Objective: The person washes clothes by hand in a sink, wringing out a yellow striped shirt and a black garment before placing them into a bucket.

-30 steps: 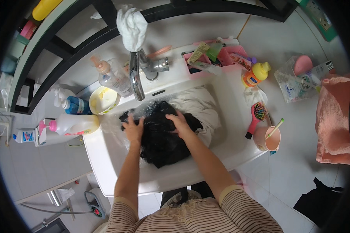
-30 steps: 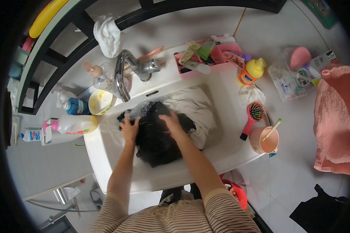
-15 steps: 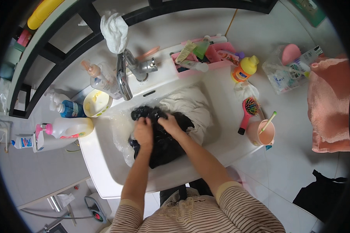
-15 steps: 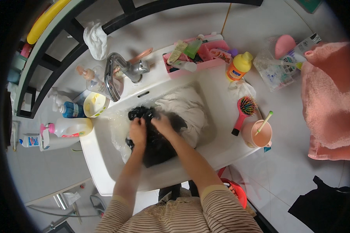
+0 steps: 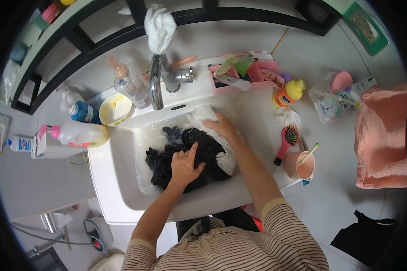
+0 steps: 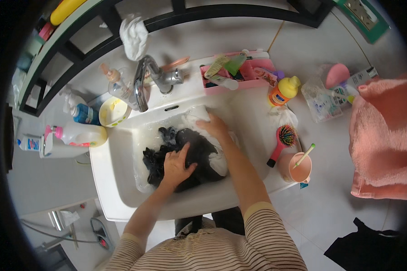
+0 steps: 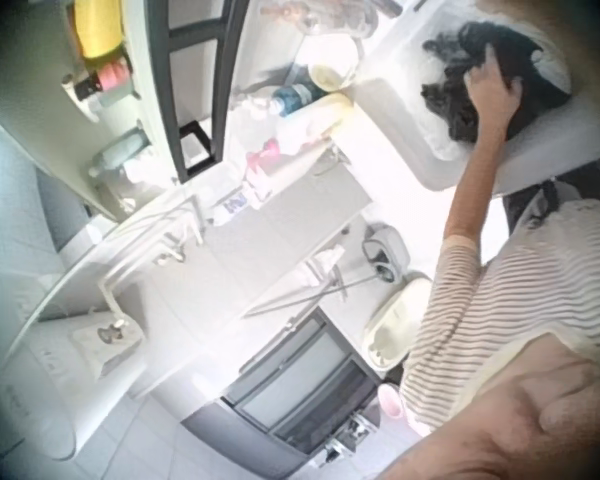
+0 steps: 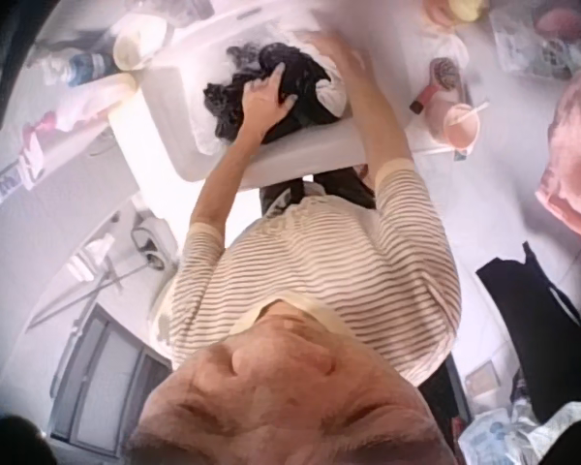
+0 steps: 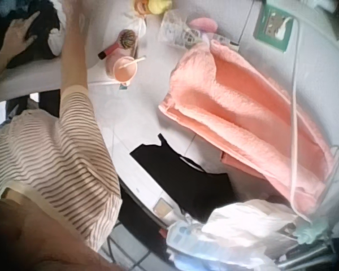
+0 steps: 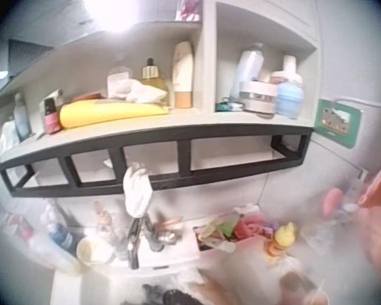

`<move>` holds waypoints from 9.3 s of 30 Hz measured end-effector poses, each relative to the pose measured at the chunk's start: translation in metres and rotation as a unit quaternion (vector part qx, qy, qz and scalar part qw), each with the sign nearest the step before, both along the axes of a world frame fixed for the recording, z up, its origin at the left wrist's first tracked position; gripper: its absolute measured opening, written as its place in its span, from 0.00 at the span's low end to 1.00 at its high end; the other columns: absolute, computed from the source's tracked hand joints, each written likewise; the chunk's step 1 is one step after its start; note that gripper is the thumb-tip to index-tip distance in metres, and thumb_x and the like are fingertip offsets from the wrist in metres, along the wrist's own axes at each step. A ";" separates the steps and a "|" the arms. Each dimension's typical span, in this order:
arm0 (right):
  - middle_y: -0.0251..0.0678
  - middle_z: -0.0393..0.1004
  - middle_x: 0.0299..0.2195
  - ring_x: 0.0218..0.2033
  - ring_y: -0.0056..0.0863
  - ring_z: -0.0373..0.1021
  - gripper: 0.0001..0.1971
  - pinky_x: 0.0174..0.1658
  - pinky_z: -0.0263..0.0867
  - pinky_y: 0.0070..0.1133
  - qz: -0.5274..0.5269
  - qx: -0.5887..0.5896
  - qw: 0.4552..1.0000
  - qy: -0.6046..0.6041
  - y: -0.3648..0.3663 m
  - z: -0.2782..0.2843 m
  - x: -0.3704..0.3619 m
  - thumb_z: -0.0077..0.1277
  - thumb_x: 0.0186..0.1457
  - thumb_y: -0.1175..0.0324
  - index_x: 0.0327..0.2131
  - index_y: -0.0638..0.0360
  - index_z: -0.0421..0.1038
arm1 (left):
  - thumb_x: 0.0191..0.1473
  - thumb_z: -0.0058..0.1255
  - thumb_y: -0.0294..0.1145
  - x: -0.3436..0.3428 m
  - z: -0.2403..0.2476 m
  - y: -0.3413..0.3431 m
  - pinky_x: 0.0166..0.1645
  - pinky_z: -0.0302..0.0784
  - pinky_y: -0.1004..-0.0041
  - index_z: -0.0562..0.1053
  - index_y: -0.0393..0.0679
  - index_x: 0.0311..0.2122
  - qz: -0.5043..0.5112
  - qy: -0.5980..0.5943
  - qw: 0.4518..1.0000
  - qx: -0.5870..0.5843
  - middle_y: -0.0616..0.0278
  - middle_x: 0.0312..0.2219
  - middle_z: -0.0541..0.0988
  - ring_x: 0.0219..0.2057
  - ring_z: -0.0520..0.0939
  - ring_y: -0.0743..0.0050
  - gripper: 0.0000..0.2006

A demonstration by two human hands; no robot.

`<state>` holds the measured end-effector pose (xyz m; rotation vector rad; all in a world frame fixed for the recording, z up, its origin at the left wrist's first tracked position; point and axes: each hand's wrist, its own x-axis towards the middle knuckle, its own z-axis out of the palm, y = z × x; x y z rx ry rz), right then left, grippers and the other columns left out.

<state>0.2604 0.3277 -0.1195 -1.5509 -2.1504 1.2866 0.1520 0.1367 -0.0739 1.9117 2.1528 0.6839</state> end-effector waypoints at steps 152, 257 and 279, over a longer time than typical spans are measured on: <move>0.37 0.73 0.27 0.34 0.37 0.68 0.08 0.41 0.59 0.38 0.295 0.367 0.875 -0.112 -0.095 -0.034 -0.116 0.51 0.36 0.63 0.24 0.53 0.73 | 0.45 0.47 0.45 -0.104 -0.057 -0.012 0.35 0.70 0.56 0.74 0.42 0.33 0.175 0.001 0.960 -0.219 0.52 0.32 0.74 0.36 0.75 0.53 0.16; 0.40 0.68 0.33 0.37 0.40 0.66 0.09 0.38 0.59 0.33 0.144 0.185 0.969 0.073 -0.102 0.032 0.016 0.47 0.49 0.68 0.35 0.58 0.64 | 0.37 0.51 0.37 -0.007 -0.010 -0.001 0.36 0.67 0.61 0.69 0.35 0.30 0.008 -0.075 0.997 0.010 0.50 0.30 0.71 0.34 0.74 0.51 0.16; 0.48 0.74 0.26 0.30 0.49 0.70 0.14 0.36 0.65 0.40 0.079 0.148 0.981 -0.101 -0.029 0.002 -0.045 0.37 0.53 0.59 0.26 0.58 0.68 | 0.49 0.48 0.48 -0.126 -0.050 0.044 0.36 0.72 0.68 0.74 0.35 0.33 0.351 -0.402 0.840 -0.105 0.56 0.26 0.78 0.27 0.78 0.63 0.21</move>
